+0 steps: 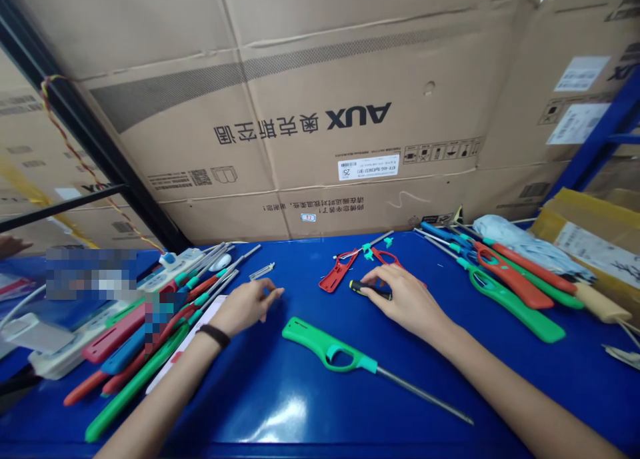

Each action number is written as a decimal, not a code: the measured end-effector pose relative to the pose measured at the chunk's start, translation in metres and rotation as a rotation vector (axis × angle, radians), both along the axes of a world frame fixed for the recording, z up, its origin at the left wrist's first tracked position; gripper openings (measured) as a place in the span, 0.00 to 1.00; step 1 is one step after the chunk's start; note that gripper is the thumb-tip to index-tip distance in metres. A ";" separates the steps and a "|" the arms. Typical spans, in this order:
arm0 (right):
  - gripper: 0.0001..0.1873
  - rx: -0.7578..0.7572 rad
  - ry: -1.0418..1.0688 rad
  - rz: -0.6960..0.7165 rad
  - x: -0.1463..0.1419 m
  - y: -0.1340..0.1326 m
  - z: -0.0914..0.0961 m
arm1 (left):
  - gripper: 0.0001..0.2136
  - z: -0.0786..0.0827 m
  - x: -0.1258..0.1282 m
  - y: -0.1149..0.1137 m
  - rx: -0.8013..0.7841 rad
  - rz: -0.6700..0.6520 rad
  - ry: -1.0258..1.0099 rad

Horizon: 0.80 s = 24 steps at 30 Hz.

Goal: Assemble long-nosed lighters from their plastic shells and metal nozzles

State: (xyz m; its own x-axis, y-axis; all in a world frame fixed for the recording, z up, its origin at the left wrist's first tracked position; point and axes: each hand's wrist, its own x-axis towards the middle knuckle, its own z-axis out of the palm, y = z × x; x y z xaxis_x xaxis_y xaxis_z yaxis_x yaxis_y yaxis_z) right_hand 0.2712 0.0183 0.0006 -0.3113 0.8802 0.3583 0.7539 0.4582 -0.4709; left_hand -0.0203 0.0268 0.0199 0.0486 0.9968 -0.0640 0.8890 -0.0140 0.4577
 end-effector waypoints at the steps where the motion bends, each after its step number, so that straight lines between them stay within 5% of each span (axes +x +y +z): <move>1: 0.07 0.001 -0.034 -0.020 0.001 0.000 -0.001 | 0.12 0.002 -0.006 0.010 0.039 0.011 0.040; 5: 0.15 -0.052 -0.116 -0.063 0.002 0.000 -0.002 | 0.06 0.004 -0.021 0.039 0.145 0.035 0.173; 9: 0.20 -0.141 -0.142 -0.041 0.000 0.001 -0.008 | 0.08 -0.003 -0.007 0.046 0.173 -0.052 0.224; 17: 0.09 -0.134 -0.265 -0.118 -0.002 0.007 -0.019 | 0.10 -0.022 0.057 0.060 0.140 -0.338 0.222; 24: 0.10 -0.163 -0.208 -0.103 -0.004 0.001 -0.011 | 0.13 -0.031 0.056 0.064 0.144 -0.343 0.246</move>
State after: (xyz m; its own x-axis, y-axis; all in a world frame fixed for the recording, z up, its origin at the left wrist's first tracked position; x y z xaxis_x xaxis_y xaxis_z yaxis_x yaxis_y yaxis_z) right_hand 0.2669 0.0188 -0.0101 -0.2695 0.9517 0.1469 0.8806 0.3053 -0.3624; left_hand 0.0358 0.0913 -0.0116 0.3783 0.9254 0.0235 0.9042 -0.3749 0.2045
